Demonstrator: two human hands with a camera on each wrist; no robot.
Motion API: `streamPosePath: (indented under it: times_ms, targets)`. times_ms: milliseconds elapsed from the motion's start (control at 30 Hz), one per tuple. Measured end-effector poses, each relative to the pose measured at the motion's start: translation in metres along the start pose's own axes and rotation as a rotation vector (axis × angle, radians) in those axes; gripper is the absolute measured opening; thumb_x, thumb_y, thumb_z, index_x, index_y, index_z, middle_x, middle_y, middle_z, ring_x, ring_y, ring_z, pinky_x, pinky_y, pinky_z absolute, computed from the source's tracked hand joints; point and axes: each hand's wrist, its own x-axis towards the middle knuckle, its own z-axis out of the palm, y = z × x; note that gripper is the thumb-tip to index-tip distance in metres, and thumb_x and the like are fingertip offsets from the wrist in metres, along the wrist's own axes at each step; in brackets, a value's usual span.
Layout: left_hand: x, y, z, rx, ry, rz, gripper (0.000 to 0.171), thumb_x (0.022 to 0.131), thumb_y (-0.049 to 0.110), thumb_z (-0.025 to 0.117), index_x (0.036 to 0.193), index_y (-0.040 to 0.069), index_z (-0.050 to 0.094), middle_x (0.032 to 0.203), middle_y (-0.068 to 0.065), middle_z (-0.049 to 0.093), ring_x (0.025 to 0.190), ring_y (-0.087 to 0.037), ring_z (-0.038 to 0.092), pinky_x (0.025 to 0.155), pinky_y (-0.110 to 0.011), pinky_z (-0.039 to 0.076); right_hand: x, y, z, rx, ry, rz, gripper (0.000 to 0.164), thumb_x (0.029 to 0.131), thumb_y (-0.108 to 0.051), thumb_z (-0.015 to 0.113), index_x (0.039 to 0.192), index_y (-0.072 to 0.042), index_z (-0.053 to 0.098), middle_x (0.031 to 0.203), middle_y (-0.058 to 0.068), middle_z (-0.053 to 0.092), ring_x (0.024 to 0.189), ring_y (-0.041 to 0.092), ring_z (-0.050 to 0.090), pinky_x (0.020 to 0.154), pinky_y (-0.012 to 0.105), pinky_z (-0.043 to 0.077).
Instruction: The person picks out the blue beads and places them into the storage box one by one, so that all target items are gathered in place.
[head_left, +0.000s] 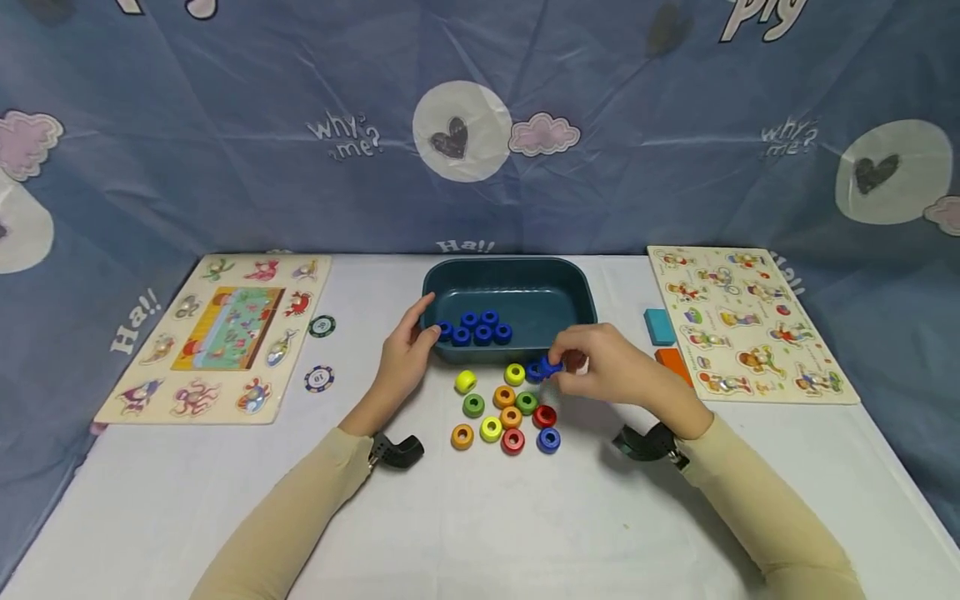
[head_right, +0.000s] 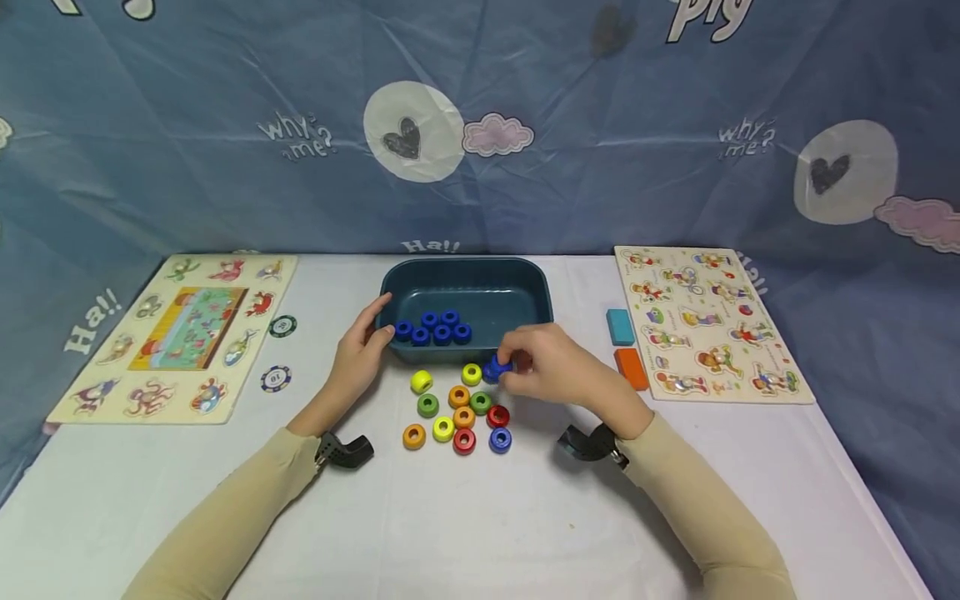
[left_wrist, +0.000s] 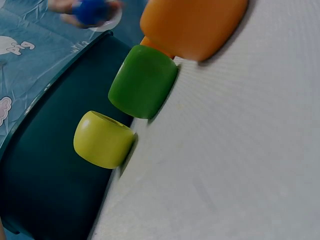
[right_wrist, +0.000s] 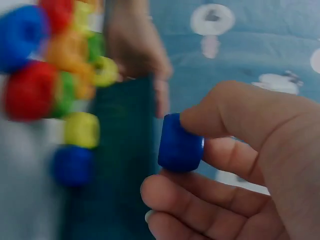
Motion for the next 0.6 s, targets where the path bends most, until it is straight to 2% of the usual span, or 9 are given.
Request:
streamPosePath:
  times_ms: [133,267,333,467,600]
  targets:
    - [-0.001,-0.001,0.0,-0.004,-0.001,0.003,0.049,0.099,0.009,0.048,0.148,0.003,0.039,0.156,-0.016,0.034,0.146,-0.026,0.031,0.118,-0.04,0.031,0.022,-0.001,-0.015,0.002,0.114,-0.017,0.013,0.08,-0.019,0.078,0.08,-0.016,0.066,0.074,-0.006,0.065,0.061,0.004,0.057,0.055,0.026,0.052]
    - [-0.002,-0.001,0.0,0.0,-0.008,-0.003,0.05,0.099,0.008,0.048,0.148,0.003,0.038,0.156,-0.016,0.034,0.146,-0.025,0.03,0.118,-0.038,0.031,0.052,0.007,-0.016,0.002,0.147,0.079,0.013,0.082,-0.02,0.077,0.08,-0.013,0.066,0.072,-0.001,0.065,0.056,0.01,0.054,0.054,0.025,0.045]
    - [-0.002,-0.001,0.001,0.0,-0.009,-0.004,0.05,0.099,0.008,0.048,0.148,0.003,0.038,0.156,-0.016,0.034,0.146,-0.025,0.03,0.118,-0.037,0.031,0.064,0.013,-0.012,0.008,0.133,0.143,0.013,0.083,-0.021,0.076,0.083,-0.012,0.066,0.074,0.002,0.066,0.057,0.013,0.053,0.056,0.028,0.044]
    - [-0.002,-0.002,0.001,0.008,-0.006,0.0,0.05,0.099,0.009,0.048,0.148,0.004,0.038,0.156,-0.015,0.034,0.146,-0.025,0.031,0.118,-0.038,0.031,0.083,0.027,0.004,0.01,0.074,0.235,0.013,0.084,-0.021,0.075,0.089,-0.011,0.069,0.086,0.005,0.07,0.064,0.015,0.06,0.063,0.031,0.049]
    - [-0.001,-0.001,0.0,0.011,0.0,0.005,0.05,0.099,0.008,0.048,0.148,0.004,0.039,0.156,-0.015,0.035,0.146,-0.025,0.031,0.118,-0.039,0.031,0.092,0.039,0.019,-0.018,0.01,0.255,0.011,0.083,-0.015,0.075,0.092,-0.01,0.07,0.095,0.007,0.073,0.074,0.017,0.067,0.072,0.035,0.055]
